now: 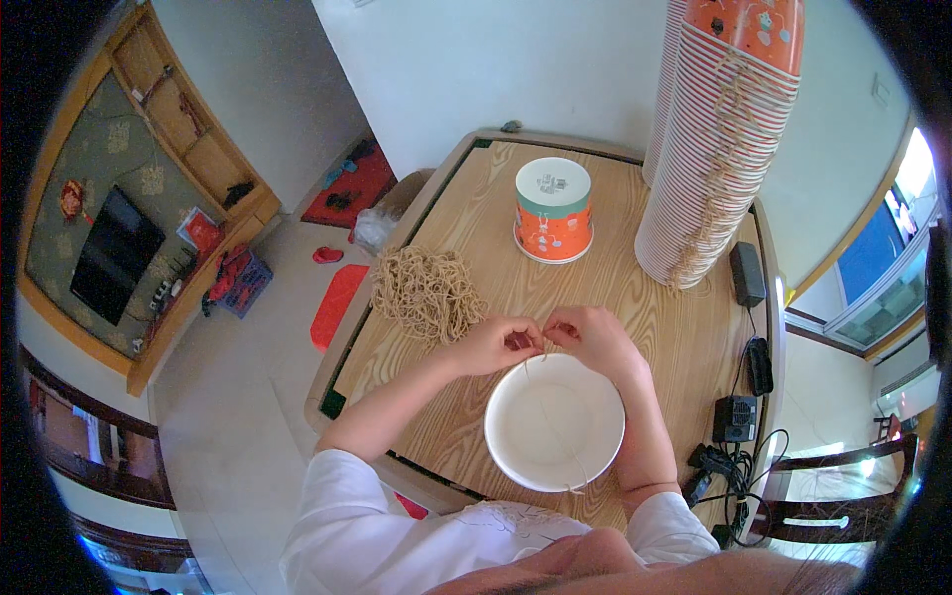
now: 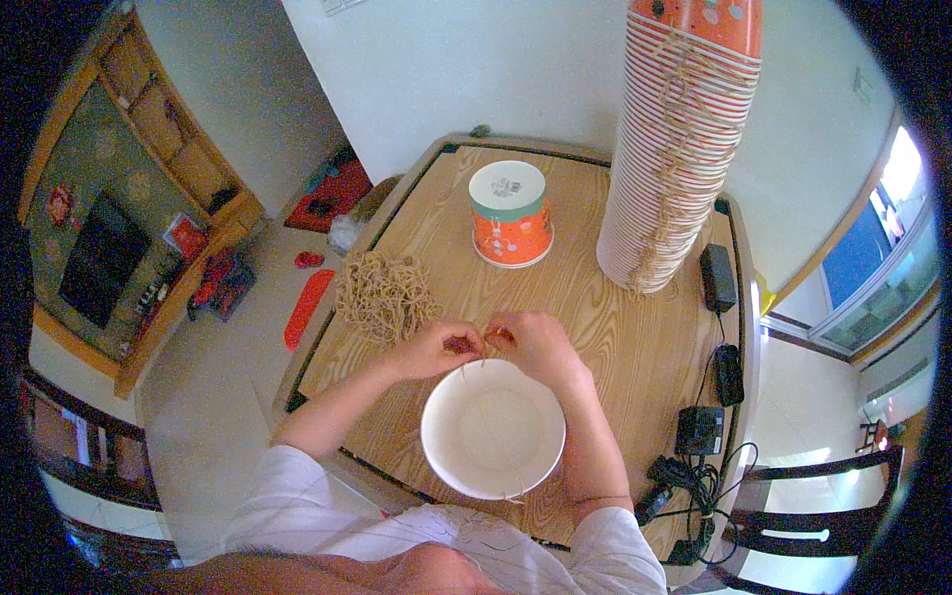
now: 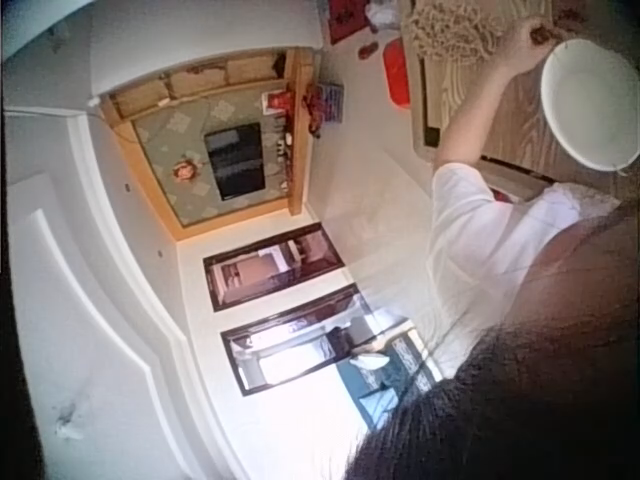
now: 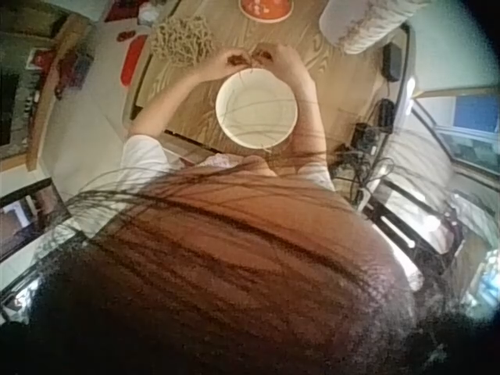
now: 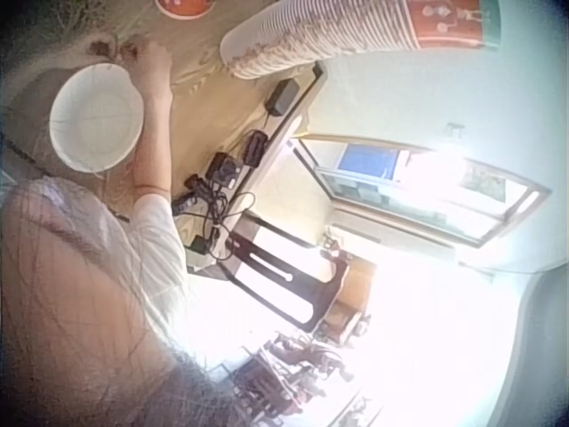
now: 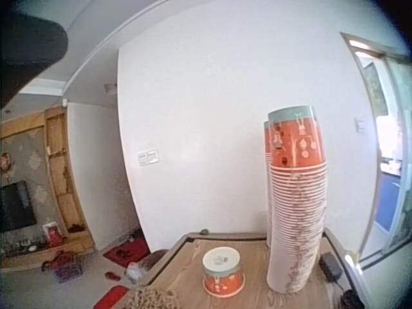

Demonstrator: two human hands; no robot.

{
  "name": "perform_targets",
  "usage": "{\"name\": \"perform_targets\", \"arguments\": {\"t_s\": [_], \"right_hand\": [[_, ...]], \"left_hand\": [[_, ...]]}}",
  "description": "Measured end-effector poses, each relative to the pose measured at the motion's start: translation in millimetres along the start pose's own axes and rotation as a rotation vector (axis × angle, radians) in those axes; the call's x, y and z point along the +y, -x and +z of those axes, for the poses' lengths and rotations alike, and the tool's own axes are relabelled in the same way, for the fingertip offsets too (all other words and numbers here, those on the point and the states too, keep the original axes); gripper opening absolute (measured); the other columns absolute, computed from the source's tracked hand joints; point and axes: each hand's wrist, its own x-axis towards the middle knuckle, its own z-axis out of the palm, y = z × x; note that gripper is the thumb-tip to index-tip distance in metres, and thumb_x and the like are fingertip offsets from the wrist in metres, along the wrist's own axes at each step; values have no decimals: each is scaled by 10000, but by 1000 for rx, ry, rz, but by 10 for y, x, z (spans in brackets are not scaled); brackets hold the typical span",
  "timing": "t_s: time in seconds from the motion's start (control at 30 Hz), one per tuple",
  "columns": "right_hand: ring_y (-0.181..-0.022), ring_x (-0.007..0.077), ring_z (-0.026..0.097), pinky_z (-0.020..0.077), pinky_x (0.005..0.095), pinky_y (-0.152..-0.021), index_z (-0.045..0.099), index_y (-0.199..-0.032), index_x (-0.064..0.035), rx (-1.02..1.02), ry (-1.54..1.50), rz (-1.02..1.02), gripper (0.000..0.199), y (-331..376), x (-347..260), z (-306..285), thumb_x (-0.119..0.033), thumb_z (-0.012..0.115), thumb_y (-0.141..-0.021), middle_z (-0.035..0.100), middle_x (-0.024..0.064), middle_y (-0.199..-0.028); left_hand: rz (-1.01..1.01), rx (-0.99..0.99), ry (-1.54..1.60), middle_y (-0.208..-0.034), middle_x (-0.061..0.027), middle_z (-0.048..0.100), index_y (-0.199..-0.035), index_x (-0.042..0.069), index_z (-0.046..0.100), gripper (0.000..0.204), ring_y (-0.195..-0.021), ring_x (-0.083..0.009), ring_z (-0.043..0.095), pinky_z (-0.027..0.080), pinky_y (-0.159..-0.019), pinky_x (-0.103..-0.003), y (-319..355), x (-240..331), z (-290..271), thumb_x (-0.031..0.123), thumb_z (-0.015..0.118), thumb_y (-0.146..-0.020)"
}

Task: Attaching elastic strings to paper cups for packaging or assembly.

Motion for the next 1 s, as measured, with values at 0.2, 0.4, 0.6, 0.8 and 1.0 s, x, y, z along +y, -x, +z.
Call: {"name": "perform_targets", "arguments": {"t_s": [0.2,0.4,0.6,0.8,1.0], "right_hand": [[-745,309,639,496,381,-653,661,-893,-56,-37,29,-50,122,29,-42,0,-104,624,-788,659,135,-800],[-753,313,637,498,374,-659,659,-903,-60,-34,-2,-119,113,35,-104,-15,-109,621,-808,661,128,-815],[-758,312,638,498,365,-653,650,-903,-41,39,-11,-105,124,90,-162,-32,-120,633,-809,657,139,-809],[-737,290,649,501,357,-642,643,-882,-33,64,15,-91,116,112,-195,-44,-113,649,-799,654,139,-778],[-720,280,652,502,350,-637,641,-875,-33,82,49,-45,121,107,-180,-33,-117,664,-791,656,136,-767]], "left_hand": [[-183,-5,649,-873,-34,605,-863,61,554,110,-843,-129,594,484,-753,-277,82,-110,100,161,602,-861],[-385,97,1002,-807,-31,605,-827,85,556,166,-780,-142,607,494,-716,-273,94,-92,121,233,630,-818],[-435,198,1166,-872,-60,637,-972,50,620,193,-770,-131,613,514,-684,-278,111,-16,149,213,594,-873],[-460,282,1064,-878,-52,647,-1094,17,635,269,-779,-115,616,515,-684,-253,150,86,123,186,588,-891],[-422,296,711,-892,-57,673,-1057,0,656,224,-762,-101,622,509,-678,-236,128,183,84,131,606,-882]]}}
